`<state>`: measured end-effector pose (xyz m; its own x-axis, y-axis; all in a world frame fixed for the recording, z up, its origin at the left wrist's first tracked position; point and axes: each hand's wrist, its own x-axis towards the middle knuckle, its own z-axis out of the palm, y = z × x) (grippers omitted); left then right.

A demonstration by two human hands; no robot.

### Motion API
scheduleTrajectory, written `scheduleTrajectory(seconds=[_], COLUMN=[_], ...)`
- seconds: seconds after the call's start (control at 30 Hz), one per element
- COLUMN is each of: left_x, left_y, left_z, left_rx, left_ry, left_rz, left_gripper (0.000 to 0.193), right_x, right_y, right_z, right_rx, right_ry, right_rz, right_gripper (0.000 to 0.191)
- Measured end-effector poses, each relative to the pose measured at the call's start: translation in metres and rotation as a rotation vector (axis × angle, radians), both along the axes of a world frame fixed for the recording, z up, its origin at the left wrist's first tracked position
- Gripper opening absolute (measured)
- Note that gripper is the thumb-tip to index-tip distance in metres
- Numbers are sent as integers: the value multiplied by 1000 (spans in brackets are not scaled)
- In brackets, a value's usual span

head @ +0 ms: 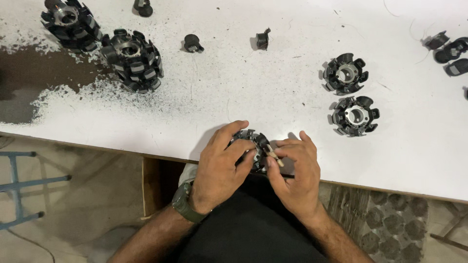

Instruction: The person uses a small chisel-like tool to scrape and clean the surfaces of small black mechanical components on a white table. They handle the parts one at a time, rotating them to access different sides, then place them into larger circular assemblies. The person continues this process across multiple components throughout the clip.

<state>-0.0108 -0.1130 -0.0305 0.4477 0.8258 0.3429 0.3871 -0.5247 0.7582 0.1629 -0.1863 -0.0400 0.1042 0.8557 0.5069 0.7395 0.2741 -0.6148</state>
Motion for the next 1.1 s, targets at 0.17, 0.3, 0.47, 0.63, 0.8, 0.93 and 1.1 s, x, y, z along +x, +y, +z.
scheduleTrajectory(seconds=[0.17,0.3,0.47,0.63,0.8,0.93,1.1], left_x=[-3,-4,-3,-5,1,6,8], left_y=[1,3,5,5,1,0,0], left_z=[-2,-4,-5,-1,-2,-7,-12], left_rx=[83,-3,72,65,63,68,71], left_ry=[-27,-49,-4,53,18,31,59], left_rz=[8,-25,-41,-86,-32,22,47], left_gripper=[18,15,15,13,15,12,12], right_x=[-3,-4,-5,-4,-3,-5,0], right_y=[-1,0,1,2,5,3,-3], right_z=[0,2,5,15,25,23,17], right_rx=[2,2,5,-59,-119,-125,-107], right_ry=[-68,-119,-149,-124,-110,-38,62], right_rz=[-9,3,-4,7,40,-13,-19], right_gripper=[29,31,32,26,23,20,20])
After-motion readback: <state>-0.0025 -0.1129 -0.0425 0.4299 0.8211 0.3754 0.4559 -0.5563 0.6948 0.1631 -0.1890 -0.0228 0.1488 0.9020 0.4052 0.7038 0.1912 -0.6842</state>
